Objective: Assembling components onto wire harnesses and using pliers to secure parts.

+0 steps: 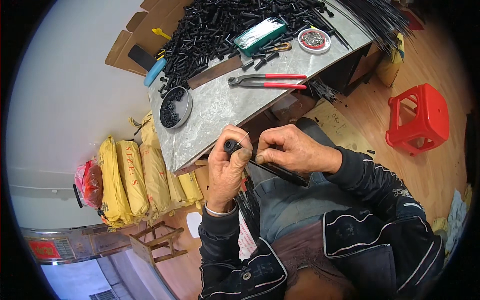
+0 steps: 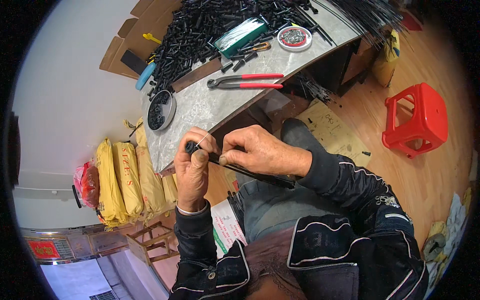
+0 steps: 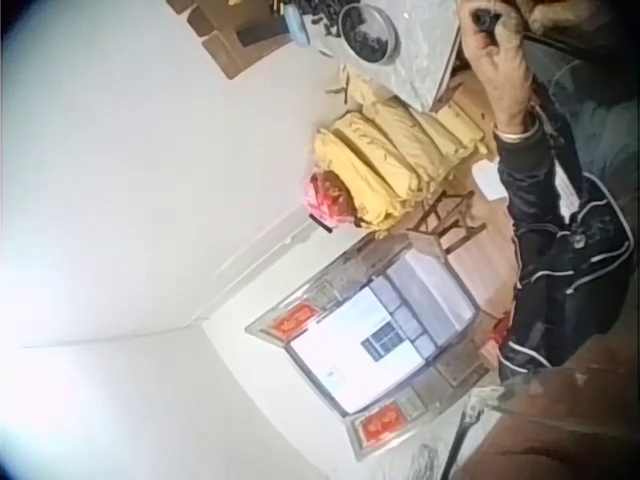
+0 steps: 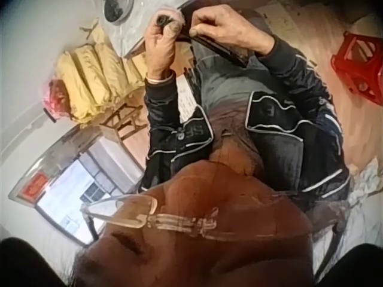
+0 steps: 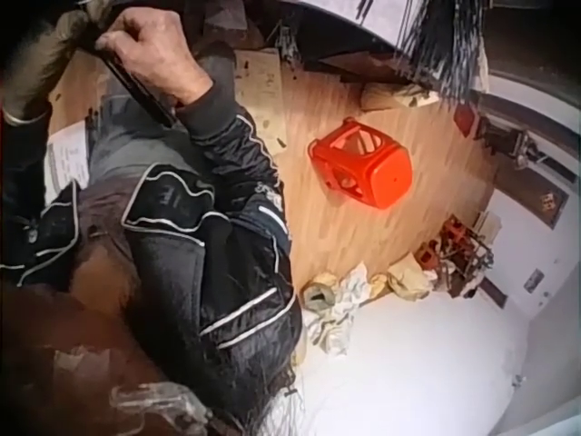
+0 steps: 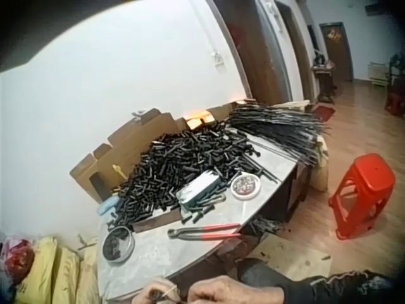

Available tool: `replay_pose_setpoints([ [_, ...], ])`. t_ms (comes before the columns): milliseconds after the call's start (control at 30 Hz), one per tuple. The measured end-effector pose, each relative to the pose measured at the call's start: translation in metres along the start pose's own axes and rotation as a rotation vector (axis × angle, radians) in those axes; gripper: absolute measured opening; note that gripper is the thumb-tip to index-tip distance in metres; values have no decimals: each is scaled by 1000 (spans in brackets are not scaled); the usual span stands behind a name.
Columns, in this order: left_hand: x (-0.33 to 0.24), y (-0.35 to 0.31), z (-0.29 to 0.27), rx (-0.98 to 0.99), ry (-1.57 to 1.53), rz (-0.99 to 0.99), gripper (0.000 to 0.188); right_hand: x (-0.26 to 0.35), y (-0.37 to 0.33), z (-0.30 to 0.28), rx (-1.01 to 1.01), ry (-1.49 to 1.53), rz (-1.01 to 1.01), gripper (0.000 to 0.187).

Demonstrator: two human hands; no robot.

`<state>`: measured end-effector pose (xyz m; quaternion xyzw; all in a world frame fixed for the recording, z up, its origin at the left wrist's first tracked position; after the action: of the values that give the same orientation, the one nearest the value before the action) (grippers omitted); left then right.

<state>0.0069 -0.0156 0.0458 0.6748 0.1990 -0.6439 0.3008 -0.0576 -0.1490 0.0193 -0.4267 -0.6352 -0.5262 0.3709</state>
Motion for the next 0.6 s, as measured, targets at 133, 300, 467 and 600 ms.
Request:
replay_pose_setpoints([
  [133,6,-4,6,-91,-259,96,36,7,7,-6,39,-51,31,14],
  [300,18,-17,5,-260,-413,50,44,18,18,-9,-184,-142,-78,20],
  [467,37,-29,2,-489,-395,-10,57,32,32,14,-177,-341,-310,15],
  [600,35,-32,5,-633,-345,-10,56,20,28,30,-229,-182,-159,12],
])
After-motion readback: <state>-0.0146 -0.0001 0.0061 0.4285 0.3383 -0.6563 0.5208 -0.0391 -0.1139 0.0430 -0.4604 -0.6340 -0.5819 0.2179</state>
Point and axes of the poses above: each hand's wrist, its own y-axis towards the middle knuckle, its own z-axis out of the palm, x = y × z, the point moved 4 cm from there along y, towards the middle knuckle, and after that the axes turned 7 degrees about -z, right-handed, at the moved point
